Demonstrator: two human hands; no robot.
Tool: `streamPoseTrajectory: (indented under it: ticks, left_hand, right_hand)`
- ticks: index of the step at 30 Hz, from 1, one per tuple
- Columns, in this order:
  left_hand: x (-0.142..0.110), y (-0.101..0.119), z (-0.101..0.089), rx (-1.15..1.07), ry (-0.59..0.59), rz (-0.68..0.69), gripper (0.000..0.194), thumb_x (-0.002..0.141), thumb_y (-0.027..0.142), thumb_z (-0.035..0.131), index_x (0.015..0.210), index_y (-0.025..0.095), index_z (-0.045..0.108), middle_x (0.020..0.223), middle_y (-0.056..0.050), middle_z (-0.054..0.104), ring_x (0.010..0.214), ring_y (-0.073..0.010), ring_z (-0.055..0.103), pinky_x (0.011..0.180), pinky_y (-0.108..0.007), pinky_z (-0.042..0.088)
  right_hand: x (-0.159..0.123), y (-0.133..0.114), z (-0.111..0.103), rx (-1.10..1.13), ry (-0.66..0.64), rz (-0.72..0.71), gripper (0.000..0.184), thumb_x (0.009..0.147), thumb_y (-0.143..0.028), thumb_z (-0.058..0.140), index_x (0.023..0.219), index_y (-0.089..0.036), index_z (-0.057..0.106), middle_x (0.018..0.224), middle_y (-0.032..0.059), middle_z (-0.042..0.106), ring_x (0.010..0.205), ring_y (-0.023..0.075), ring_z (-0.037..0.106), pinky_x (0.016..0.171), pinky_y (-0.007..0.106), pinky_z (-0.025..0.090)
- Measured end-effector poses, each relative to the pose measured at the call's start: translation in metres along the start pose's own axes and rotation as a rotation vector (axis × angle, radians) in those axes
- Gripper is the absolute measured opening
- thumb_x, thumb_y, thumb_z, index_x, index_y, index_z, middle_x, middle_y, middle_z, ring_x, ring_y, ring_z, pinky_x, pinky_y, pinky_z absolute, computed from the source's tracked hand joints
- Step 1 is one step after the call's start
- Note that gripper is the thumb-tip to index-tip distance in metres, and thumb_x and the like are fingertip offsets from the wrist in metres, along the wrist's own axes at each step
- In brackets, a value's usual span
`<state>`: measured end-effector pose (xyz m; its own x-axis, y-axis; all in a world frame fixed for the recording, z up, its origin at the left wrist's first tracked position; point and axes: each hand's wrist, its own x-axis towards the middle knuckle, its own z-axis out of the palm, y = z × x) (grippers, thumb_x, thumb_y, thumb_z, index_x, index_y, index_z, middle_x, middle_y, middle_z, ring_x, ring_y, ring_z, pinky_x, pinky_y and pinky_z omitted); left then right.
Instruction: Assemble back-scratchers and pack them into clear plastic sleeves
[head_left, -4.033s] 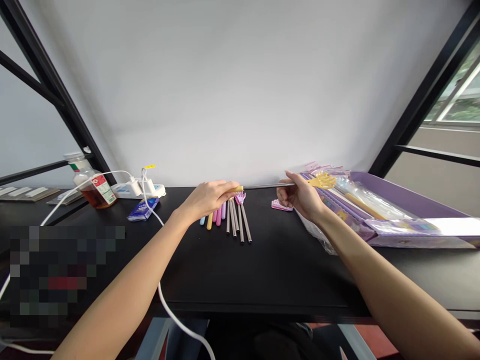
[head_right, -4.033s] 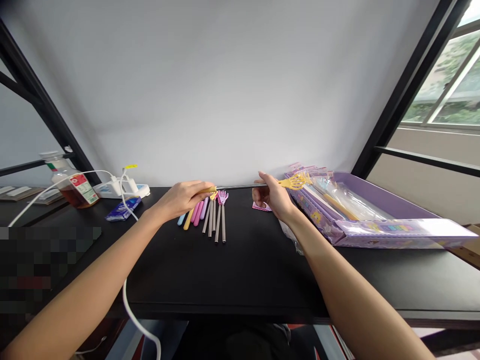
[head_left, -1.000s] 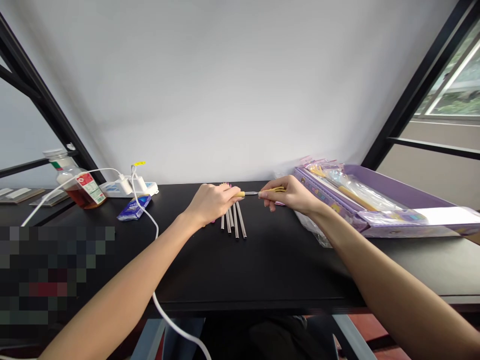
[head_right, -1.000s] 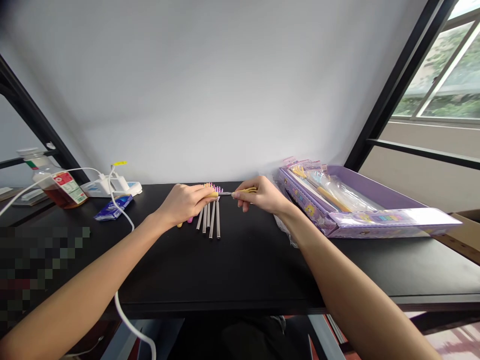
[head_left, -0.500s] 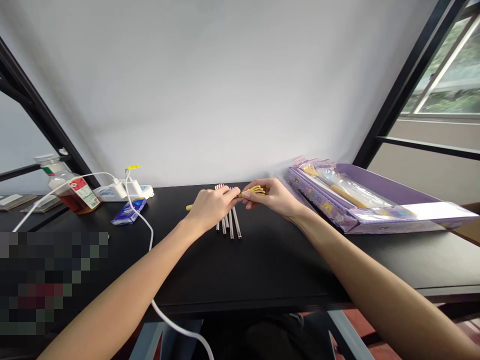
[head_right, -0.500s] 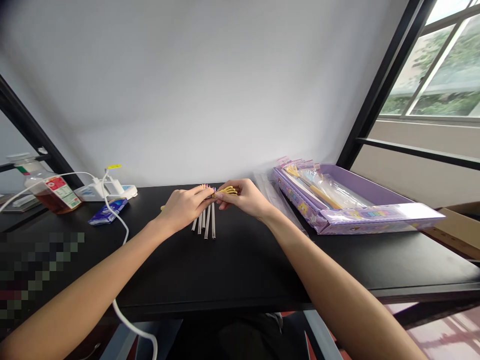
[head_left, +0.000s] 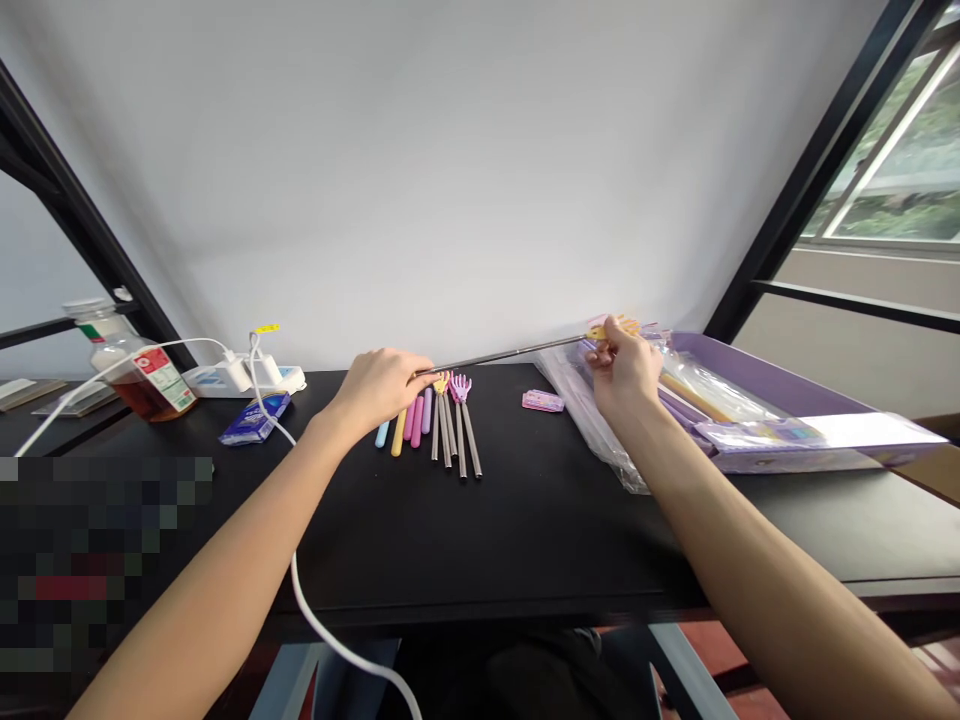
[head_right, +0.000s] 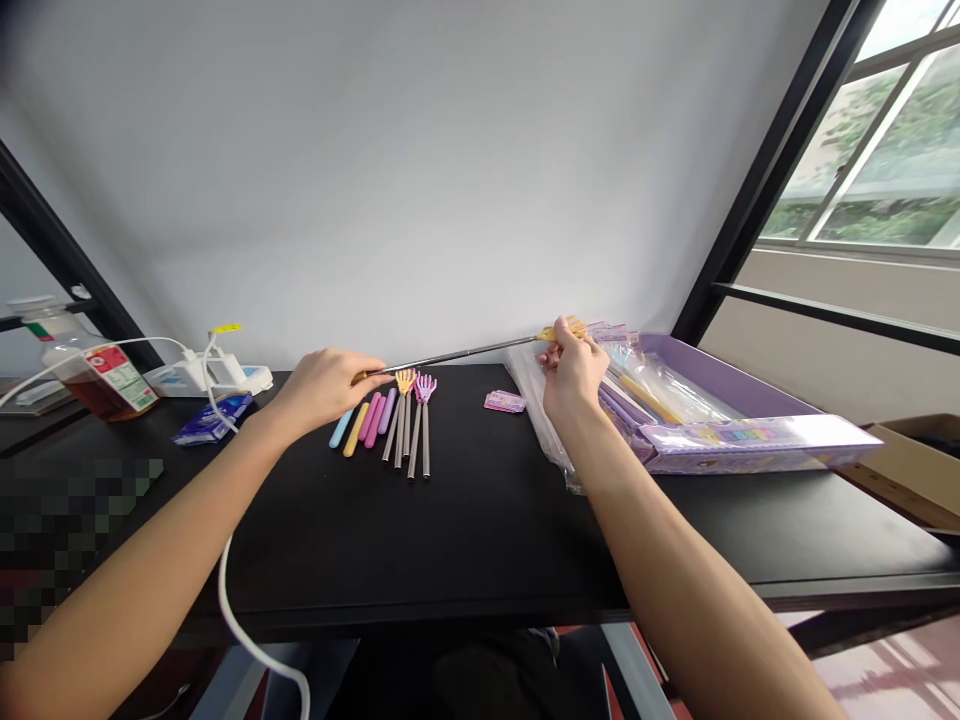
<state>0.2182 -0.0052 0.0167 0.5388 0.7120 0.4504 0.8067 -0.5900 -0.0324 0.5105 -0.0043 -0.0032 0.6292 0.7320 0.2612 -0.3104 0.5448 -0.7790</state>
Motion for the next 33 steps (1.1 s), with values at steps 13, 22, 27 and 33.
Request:
streamPoseTrajectory:
  ticks: [13, 22, 27, 33]
  left_hand:
    - [-0.003, 0.021, 0.027, 0.109, 0.218, 0.152, 0.044, 0.106, 0.052, 0.033, 0.109, 0.027, 0.069, 0.077, -0.001, 0.072, 0.060, -0.0159, 0.065, 0.051, -0.027, 0.031]
    - [-0.001, -0.018, 0.006, 0.182, 0.208, 0.067, 0.028, 0.103, 0.037, 0.047, 0.100, 0.026, 0.072, 0.092, -0.003, 0.077, 0.073, -0.0203, 0.070, 0.056, -0.030, 0.036]
    - [-0.002, -0.035, 0.004, 0.172, 0.106, 0.082, 0.022, 0.100, 0.037, 0.052, 0.095, 0.027, 0.071, 0.083, 0.000, 0.077, 0.073, -0.0206, 0.070, 0.058, -0.029, 0.036]
    - [-0.004, -0.033, 0.010, 0.128, 0.187, 0.104, 0.028, 0.101, 0.037, 0.048, 0.102, 0.027, 0.073, 0.094, -0.002, 0.079, 0.078, -0.0214, 0.072, 0.060, -0.030, 0.042]
  right_hand:
    - [-0.036, 0.010, 0.016, 0.016, -0.384, 0.161, 0.042, 0.070, -0.053, 0.088, 0.077, -0.021, 0.063, 0.059, -0.0052, 0.051, 0.047, 0.0079, 0.046, 0.059, 0.027, 0.055]
    - [0.020, -0.017, -0.018, 0.161, 0.161, 0.016, 0.032, 0.092, -0.029, 0.070, 0.067, -0.022, 0.051, 0.049, -0.0088, 0.037, 0.039, 0.0062, 0.031, 0.043, 0.022, 0.041]
    - [0.059, -0.032, -0.062, 0.270, 0.302, -0.054, 0.042, 0.106, -0.029, 0.044, 0.065, -0.023, 0.046, 0.048, -0.0080, 0.026, 0.038, 0.0063, 0.022, 0.040, 0.023, 0.034]
    - [0.058, -0.025, -0.063, 0.235, 0.145, -0.039, 0.043, 0.103, -0.043, 0.051, 0.065, -0.024, 0.045, 0.051, -0.0083, 0.024, 0.040, 0.0075, 0.021, 0.039, 0.023, 0.035]
